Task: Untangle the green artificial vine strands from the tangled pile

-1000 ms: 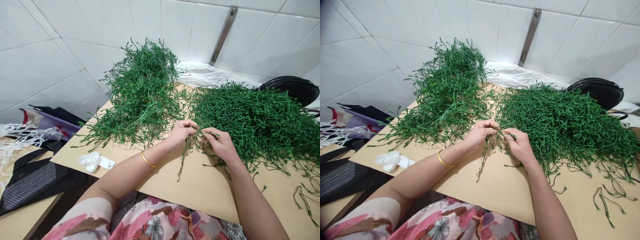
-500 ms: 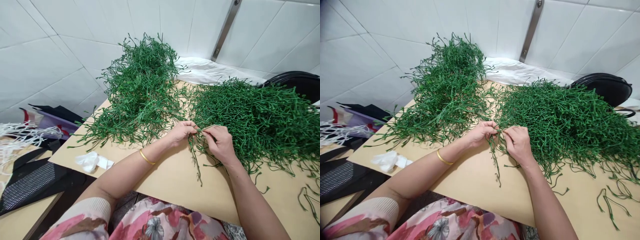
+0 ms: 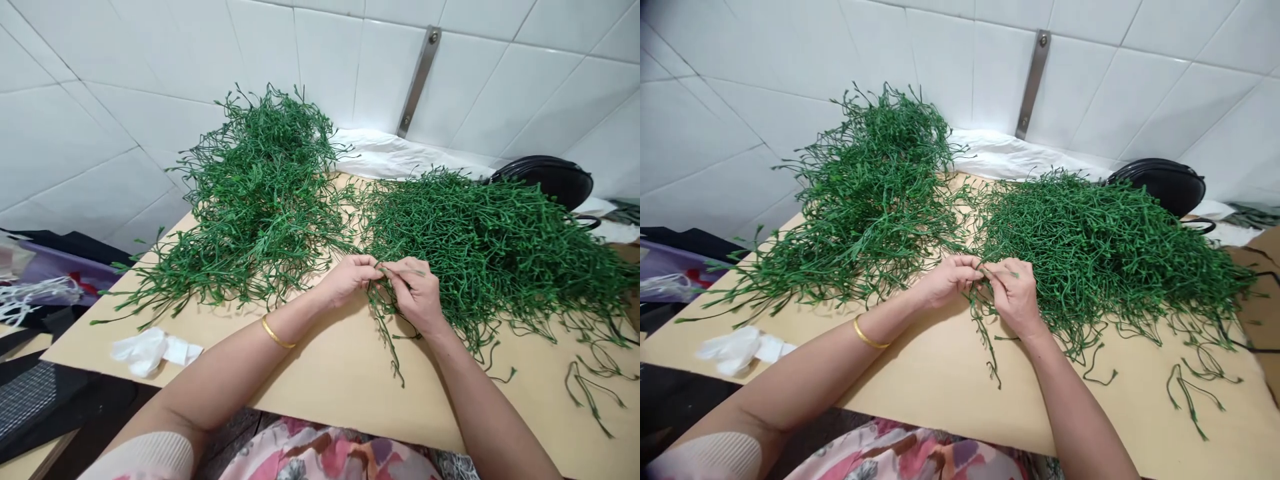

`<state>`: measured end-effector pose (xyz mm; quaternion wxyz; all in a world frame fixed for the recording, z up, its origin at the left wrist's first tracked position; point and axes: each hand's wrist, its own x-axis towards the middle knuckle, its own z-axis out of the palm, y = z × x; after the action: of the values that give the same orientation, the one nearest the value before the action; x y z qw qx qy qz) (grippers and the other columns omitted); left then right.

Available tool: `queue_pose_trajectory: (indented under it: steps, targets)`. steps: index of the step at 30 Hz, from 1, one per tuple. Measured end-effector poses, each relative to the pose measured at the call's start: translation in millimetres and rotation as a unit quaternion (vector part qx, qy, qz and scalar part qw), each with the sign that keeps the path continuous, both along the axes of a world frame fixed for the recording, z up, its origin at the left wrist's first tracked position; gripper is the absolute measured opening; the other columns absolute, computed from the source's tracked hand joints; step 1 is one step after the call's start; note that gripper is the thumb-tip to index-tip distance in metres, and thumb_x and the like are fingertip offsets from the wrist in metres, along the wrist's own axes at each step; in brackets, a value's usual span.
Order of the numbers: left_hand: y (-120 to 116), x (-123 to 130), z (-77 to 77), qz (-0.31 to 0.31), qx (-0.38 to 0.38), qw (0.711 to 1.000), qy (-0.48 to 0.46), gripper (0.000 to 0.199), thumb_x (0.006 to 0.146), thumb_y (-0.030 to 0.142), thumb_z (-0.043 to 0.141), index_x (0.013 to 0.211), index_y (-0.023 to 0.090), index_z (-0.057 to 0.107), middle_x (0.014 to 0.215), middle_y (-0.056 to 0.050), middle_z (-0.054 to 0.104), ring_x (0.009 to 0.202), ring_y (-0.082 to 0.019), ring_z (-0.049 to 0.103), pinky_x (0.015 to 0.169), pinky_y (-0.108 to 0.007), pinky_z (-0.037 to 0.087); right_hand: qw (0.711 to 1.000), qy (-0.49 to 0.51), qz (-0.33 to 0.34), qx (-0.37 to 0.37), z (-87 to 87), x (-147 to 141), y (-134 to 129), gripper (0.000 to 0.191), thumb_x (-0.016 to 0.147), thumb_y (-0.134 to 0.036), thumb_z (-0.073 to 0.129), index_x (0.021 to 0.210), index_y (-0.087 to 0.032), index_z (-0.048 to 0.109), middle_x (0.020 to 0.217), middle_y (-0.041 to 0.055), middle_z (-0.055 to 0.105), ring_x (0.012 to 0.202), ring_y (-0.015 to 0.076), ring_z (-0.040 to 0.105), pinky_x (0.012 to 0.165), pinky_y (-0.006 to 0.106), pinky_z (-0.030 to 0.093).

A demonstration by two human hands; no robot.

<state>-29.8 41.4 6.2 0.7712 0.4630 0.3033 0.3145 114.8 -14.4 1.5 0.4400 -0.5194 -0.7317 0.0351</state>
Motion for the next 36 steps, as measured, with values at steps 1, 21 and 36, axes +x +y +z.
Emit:
queue_pose_trajectory:
  steps: [1, 21, 36]
  targets:
    - [-0.6, 0.2, -0.4, -0.002, -0.001, 1.000, 0.018, 0.010, 0.058, 0.012, 0.062, 0.056, 0.012, 0.052, 0.047, 0.004, 0.049, 0.043, -0.003, 0.041, 0.047, -0.019, 0.027, 0.999, 0.027, 0.007, -0.024, 0.3, -1.0, -0.3, 0.016, 0.083, -0.019, 0.049, 0.085, -0.019, 0.065, 0.077, 0.0037, 0.062, 0.072, 0.0145, 0.055, 0.072, 0.032, 0.040]
    - [-25.5, 10.7, 18.4, -0.039, 0.019, 0.999, 0.003, 0.016, 0.064, 0.026, 0.062, 0.064, 0.013, 0.053, 0.054, 0.001, 0.053, 0.040, -0.002, 0.032, 0.039, -0.018, 0.015, 0.989, 0.037, 0.026, -0.139, 29.3, 18.1, -23.5, 0.016, 0.085, -0.023, 0.041, 0.074, -0.018, 0.050, 0.059, -0.0040, 0.043, 0.054, 0.0084, 0.038, 0.053, 0.021, 0.031]
    - [-39.5, 11.4, 2.1, -0.149, -0.051, 0.985, -0.071, 0.026, 0.057, 0.024, 0.070, 0.062, 0.012, 0.049, 0.063, -0.001, 0.059, 0.039, 0.001, 0.026, 0.040, -0.016, 0.016, 0.875, 0.308, 0.245, -0.283, 7.7, 33.3, -29.1, 0.023, 0.080, -0.040, 0.053, 0.070, -0.019, 0.054, 0.060, -0.0021, 0.049, 0.051, 0.0086, 0.037, 0.047, 0.023, 0.028]
